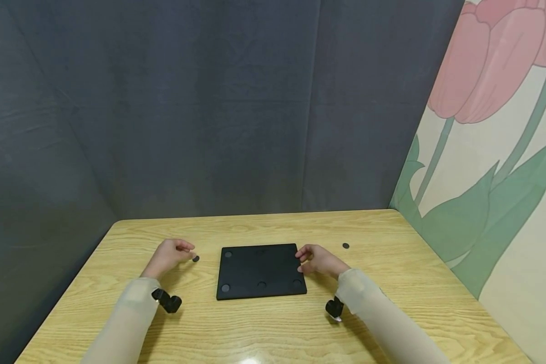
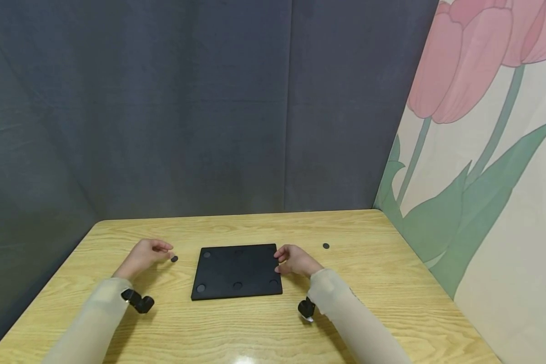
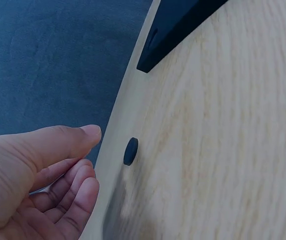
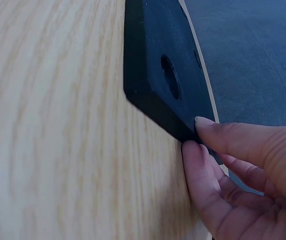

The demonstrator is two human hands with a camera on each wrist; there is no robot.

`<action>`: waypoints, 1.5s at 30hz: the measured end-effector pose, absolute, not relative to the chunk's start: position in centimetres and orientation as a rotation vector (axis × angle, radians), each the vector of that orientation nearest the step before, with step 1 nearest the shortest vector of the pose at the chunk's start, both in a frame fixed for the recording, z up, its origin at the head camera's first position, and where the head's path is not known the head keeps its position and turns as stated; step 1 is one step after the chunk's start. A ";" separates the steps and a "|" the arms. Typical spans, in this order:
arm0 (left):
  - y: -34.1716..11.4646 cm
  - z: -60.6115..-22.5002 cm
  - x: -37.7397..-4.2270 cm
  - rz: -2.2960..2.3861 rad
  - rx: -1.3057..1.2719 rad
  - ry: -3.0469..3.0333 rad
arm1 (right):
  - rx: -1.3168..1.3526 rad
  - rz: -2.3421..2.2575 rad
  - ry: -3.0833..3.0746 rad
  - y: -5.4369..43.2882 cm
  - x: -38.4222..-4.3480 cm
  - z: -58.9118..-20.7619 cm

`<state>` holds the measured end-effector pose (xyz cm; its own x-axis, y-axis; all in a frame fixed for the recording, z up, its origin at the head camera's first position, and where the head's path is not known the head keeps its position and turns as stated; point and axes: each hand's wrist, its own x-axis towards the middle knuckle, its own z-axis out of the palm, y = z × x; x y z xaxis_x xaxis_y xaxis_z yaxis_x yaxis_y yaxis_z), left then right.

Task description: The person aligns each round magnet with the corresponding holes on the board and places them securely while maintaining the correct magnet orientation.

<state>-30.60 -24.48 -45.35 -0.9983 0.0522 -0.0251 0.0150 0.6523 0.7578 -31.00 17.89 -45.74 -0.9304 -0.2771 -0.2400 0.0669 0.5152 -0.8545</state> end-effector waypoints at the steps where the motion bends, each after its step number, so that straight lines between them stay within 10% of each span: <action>1: -24.5 -45.5 -30.6 1.291 0.058 2.813 | -0.174 -1.384 2.414 17.9 -31.0 -45.7; 45: -23.6 -46.4 -31.1 1.199 0.001 2.818 | -0.177 -1.379 2.421 18.1 -31.1 -46.0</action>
<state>-31.14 -23.61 -46.40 -0.9969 0.0312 -0.0721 -0.0303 0.6939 0.7194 -31.06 18.11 -46.00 -0.9318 -0.2756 -0.2363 0.0626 0.5190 -0.8524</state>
